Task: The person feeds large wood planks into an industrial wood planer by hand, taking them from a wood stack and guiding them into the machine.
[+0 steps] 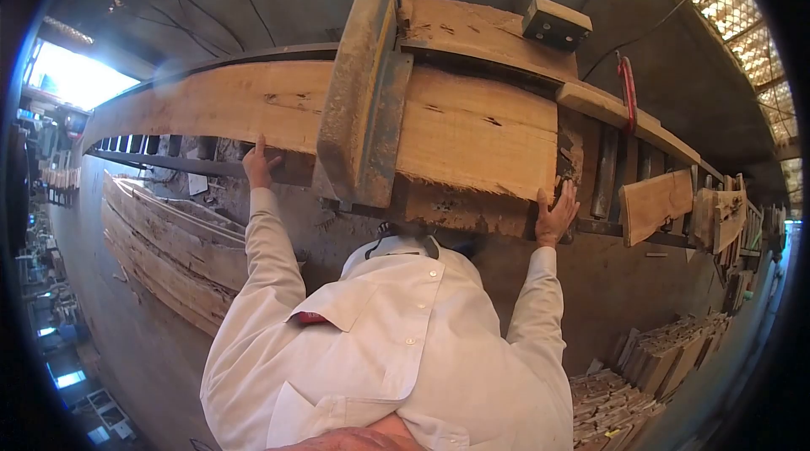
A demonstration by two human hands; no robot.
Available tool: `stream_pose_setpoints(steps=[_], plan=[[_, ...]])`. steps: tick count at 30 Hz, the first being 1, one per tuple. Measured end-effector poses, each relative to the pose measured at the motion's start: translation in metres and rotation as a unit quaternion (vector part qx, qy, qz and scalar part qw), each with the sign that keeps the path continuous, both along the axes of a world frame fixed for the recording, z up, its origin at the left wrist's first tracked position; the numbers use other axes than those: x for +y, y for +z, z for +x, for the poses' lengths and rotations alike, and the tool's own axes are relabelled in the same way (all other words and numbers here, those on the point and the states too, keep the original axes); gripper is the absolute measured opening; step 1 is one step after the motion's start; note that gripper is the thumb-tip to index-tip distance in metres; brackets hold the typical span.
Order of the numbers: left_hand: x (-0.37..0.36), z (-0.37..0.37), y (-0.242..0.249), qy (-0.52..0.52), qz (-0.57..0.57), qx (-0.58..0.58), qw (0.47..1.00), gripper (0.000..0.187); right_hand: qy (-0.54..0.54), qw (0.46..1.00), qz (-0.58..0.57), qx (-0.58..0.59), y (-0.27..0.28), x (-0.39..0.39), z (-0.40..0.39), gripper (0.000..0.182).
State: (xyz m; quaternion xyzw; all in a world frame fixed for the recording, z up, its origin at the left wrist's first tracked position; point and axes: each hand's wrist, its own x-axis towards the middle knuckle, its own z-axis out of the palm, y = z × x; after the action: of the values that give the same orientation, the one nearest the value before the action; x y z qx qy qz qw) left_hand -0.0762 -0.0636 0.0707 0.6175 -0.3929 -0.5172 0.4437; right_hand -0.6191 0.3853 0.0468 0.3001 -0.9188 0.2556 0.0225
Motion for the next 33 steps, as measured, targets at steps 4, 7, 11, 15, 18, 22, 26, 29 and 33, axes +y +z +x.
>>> stream_pose_setpoints(steps=[4,7,11,15,18,22,26,29,33], plan=[[-0.009,0.006,-0.014,-0.007,-0.004,-0.014,1.000,0.042,-0.006,1.000,0.019,0.023,-0.002,0.000,-0.002,0.090],[-0.005,0.004,-0.010,-0.016,-0.006,-0.011,1.000,0.041,-0.008,0.999,0.027,0.031,-0.003,0.001,-0.001,0.089],[-0.006,0.005,-0.014,-0.017,-0.020,-0.007,1.000,0.041,-0.013,0.999,0.018,0.025,-0.002,-0.001,0.000,0.087],[-0.006,0.003,-0.012,-0.018,-0.017,-0.020,0.999,0.044,-0.020,0.999,0.014,0.029,0.002,-0.002,0.002,0.083],[-0.001,-0.002,-0.006,-0.026,-0.032,-0.023,0.999,0.047,-0.026,0.999,0.016,0.029,0.001,-0.002,0.002,0.081],[-0.003,-0.002,-0.008,-0.025,-0.039,-0.051,0.998,0.047,-0.032,0.999,0.016,0.023,0.000,-0.005,0.003,0.082],[-0.007,0.003,-0.022,-0.034,-0.046,-0.067,0.996,0.045,-0.030,0.998,0.016,0.044,0.003,-0.002,0.003,0.076],[-0.003,0.002,-0.020,-0.040,-0.061,-0.068,0.995,0.045,-0.122,0.973,-0.177,-0.081,0.009,0.009,0.025,0.063],[-0.002,0.001,-0.018,-0.037,-0.068,-0.061,0.995,0.046,-0.233,0.841,-0.432,-0.229,0.013,-0.001,0.073,0.046]])
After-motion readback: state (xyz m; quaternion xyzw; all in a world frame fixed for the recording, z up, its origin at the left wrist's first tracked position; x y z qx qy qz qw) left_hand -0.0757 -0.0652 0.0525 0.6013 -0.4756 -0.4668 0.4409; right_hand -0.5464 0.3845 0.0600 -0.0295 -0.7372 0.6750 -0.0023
